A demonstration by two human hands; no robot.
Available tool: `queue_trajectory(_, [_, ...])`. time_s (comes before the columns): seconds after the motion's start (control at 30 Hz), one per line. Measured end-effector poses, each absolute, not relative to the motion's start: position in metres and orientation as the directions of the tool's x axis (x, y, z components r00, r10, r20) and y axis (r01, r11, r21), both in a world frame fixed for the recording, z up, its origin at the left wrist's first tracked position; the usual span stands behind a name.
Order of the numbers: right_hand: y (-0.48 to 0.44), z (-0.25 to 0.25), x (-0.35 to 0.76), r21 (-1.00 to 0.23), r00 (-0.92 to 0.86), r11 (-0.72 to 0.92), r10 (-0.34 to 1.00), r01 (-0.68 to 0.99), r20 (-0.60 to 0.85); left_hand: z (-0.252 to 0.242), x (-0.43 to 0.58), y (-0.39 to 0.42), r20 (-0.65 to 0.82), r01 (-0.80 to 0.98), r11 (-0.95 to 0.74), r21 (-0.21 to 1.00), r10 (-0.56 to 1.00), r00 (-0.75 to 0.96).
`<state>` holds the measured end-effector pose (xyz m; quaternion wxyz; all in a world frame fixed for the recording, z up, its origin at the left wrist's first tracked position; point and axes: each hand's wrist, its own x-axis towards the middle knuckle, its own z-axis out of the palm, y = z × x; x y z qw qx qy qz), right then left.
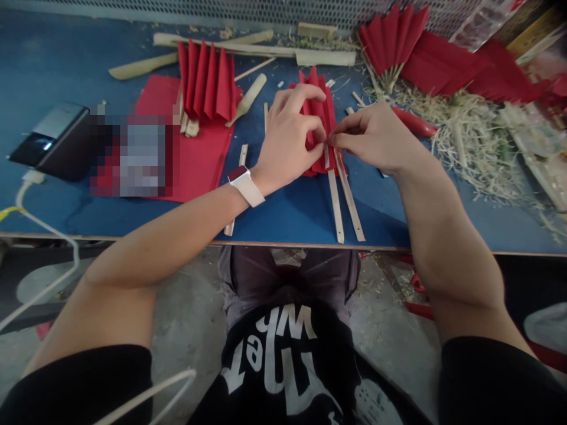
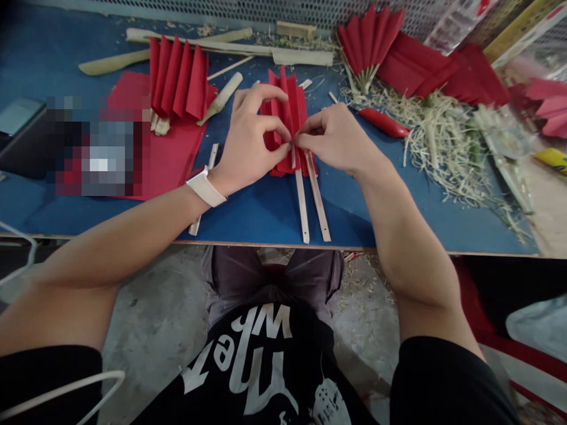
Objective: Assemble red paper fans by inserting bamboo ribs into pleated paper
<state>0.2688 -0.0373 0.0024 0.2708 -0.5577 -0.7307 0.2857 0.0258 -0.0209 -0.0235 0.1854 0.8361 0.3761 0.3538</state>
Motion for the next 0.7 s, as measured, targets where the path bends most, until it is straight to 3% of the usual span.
queue_trajectory(0.43, [-0.036, 0.002, 0.266, -0.687, -0.212, 0.219, 0.972, 0.692, 0.096, -0.033, 0.024, -0.011, 0.416, 0.455, -0.614, 0.645, 0.781, 0.465])
queue_trajectory(0.7, [-0.04, 0.004, 0.264, -0.703, -0.219, 0.215, 0.972, 0.678, 0.087, -0.046, 0.031, -0.008, 0.416, 0.49, -0.635, 0.597, 0.767, 0.488])
